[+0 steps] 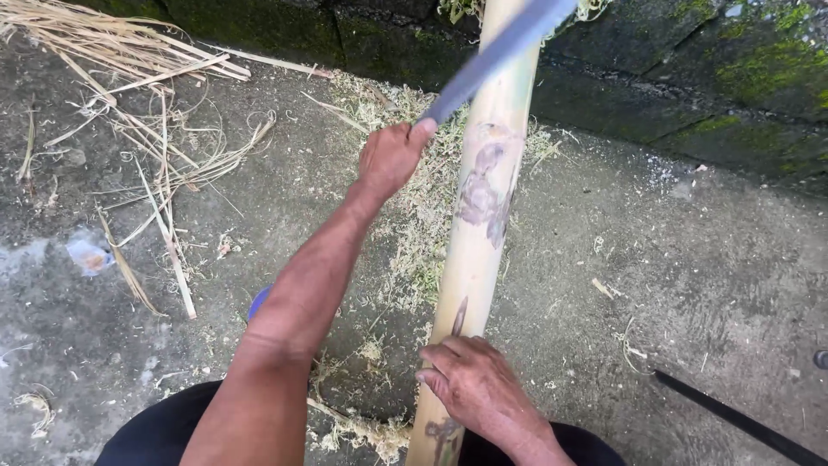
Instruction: Scraping the outer green layer from a bamboo pole using a machete to smooth the surface.
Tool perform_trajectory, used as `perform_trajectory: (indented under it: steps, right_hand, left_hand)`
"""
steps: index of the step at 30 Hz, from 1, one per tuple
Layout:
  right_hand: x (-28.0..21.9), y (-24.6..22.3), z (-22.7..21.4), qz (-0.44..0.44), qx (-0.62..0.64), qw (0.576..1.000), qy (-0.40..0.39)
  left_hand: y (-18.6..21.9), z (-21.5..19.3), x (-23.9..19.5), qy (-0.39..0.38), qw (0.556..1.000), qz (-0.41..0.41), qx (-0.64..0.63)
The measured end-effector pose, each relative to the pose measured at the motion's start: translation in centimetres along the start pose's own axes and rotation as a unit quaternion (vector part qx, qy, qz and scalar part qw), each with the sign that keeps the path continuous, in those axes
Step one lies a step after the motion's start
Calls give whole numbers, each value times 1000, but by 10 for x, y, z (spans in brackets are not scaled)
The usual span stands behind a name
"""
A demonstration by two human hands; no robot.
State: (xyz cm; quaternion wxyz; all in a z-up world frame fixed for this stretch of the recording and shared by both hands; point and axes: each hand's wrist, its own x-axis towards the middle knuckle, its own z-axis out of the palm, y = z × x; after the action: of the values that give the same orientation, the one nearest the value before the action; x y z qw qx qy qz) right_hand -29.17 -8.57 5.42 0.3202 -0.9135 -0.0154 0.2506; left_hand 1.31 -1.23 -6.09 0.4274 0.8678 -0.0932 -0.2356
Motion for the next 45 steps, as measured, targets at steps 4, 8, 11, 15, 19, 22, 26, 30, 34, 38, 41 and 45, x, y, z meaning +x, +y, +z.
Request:
perform_trajectory:
  steps: [4,8,11,15,19,22,26,30,34,38,41,45]
  right_hand:
    - [5,-10,-15,-5,1,1000,9]
    - [3,0,2,-17,-1,1000,7]
    - [1,2,4,-45,-3,999,9]
    - [-2,-2,2,-31,7,999,-1]
    - [-1,0,-6,-61,3,997,42]
    - [0,-7,-12,-61,5,998,35]
    - [0,-10,-14,-49,8,998,36]
    - [-2,-9,0,-64,8,997,40]
    - [1,-3,-4,-68,-5,997,36]
    - [-4,-15,-9,-53,8,999,11]
    - [-8,-16,-12,-67,-1,997,47]
    - [-7,-17,-11,-69,6,997,29]
  left_hand:
    - [19,-19,-12,-30,999,5,-32]
    - [19,-24,-8,-30,999,2,-15]
    - [17,-18,1,-29,999,28,-7]
    - [23,-18,-2,-44,999,19,-3]
    - [20,-16,3,-47,998,19,-31]
    - [23,-25,6,-31,999,-12,-17]
    - [33,-25,0,-46,999,-18,15]
    - [24,-28,-9,-57,996,-17,60]
    - [40,-32,-16,-73,996,13,54]
    - [45,-37,-26,-53,996,-6,64]
    - [50,-39,-24,-41,996,3,82]
    - [44,-45,-3,-36,988,20,147]
